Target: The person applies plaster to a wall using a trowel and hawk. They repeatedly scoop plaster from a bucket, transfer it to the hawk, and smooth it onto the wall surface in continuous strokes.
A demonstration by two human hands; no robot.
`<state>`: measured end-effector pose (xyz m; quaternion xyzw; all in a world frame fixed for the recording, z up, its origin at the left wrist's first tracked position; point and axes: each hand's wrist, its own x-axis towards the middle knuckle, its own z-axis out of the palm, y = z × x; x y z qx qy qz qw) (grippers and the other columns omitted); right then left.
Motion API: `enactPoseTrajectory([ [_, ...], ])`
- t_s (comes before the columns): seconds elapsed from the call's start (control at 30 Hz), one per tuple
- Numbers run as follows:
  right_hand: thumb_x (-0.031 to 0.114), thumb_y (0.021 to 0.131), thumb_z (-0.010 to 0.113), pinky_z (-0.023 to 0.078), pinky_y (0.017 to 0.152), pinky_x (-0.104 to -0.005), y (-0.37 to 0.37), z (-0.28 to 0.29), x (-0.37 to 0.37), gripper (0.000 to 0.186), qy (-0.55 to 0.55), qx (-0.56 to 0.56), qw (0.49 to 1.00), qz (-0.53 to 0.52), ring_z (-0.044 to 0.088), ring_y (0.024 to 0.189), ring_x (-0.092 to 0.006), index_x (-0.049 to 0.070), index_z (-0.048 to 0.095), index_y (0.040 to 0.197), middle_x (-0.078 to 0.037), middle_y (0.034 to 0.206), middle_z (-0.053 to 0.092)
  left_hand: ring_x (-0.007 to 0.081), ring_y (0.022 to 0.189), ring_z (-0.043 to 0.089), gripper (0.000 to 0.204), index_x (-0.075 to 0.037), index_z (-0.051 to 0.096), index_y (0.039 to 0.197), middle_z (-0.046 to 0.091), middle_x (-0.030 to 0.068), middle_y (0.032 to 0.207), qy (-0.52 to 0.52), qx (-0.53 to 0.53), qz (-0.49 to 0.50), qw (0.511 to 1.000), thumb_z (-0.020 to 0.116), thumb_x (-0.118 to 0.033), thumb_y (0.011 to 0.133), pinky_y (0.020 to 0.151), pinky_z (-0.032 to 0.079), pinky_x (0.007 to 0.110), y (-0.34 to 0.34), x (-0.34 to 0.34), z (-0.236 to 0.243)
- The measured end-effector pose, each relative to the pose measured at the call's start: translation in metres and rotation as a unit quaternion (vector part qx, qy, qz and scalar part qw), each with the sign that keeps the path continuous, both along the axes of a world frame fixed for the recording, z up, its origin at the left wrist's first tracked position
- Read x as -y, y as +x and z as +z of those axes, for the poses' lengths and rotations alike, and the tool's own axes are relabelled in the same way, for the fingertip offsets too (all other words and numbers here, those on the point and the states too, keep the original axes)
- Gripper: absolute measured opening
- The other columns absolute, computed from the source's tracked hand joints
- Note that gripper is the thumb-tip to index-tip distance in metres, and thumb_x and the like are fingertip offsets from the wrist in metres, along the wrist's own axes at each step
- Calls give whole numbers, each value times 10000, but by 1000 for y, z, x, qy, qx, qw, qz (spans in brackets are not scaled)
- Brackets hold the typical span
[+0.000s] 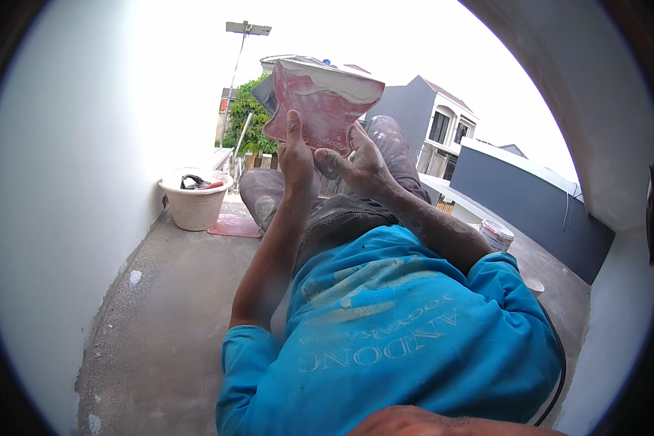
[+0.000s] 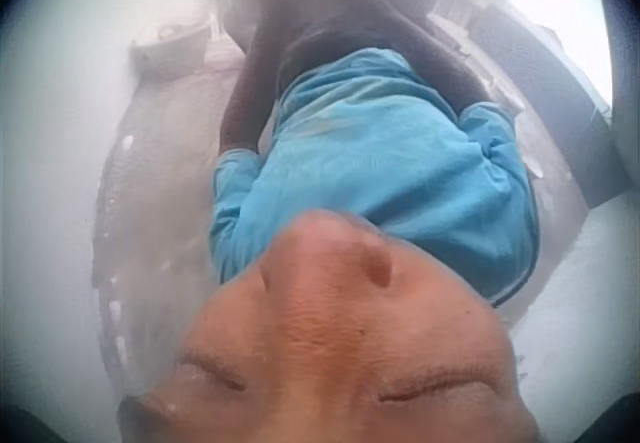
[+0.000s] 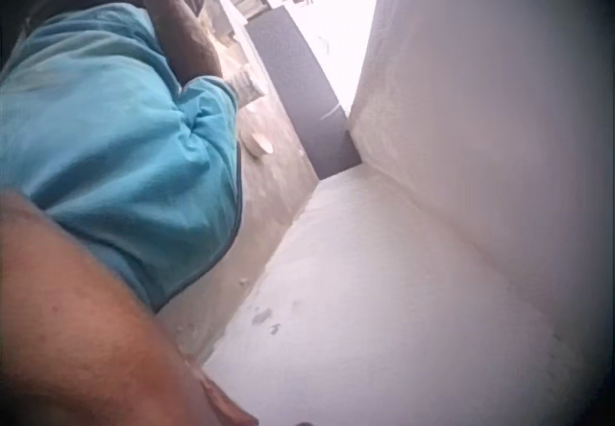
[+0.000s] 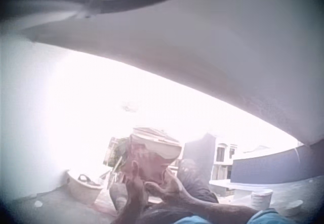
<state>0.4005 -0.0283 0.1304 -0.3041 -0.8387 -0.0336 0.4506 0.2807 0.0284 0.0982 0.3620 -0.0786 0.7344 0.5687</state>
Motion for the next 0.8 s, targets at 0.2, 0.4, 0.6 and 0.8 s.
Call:
enactPoseTrajectory([
  [0.2, 135, 943, 650, 515, 959, -327, -11, -18, 30, 478, -76, -179, 968, 158, 631, 1097, -183, -52, 457, 1339, -142, 1217, 624, 64, 424, 437, 481, -90, 677, 836, 520, -26, 577, 2, -182, 104, 978, 601, -550, 955, 407, 337, 228, -25, 17, -14],
  [0.4, 82, 920, 669, 561, 741, -267, 7, -28, 27, 349, 1, -305, 925, 227, 663, 921, -151, -8, 557, 1238, -84, 1077, 673, 58, 475, 467, 439, -91, 669, 820, 565, -18, 642, 54, -314, 64, 946, 625, -505, 958, 446, 371, 218, -1, 41, 4],
  [0.6, 47, 872, 661, 562, 673, -289, 46, -31, 81, 318, 194, -272, 932, 137, 679, 828, -199, -25, 610, 1177, -114, 992, 676, 53, 588, 499, 384, -87, 618, 912, 551, -37, 732, 264, -488, 52, 830, 571, -457, 1003, 518, 402, 198, -13, 52, -11],
  [0.8, 6, 834, 651, 547, 617, -299, 105, -42, 188, 292, 665, -53, 730, -151, 676, 743, -223, -23, 648, 1125, -133, 907, 675, 76, 610, 502, 391, -58, 591, 850, 522, 4, 679, 273, -531, 186, 781, 571, -416, 1008, 563, 401, 246, -58, 59, -20],
])
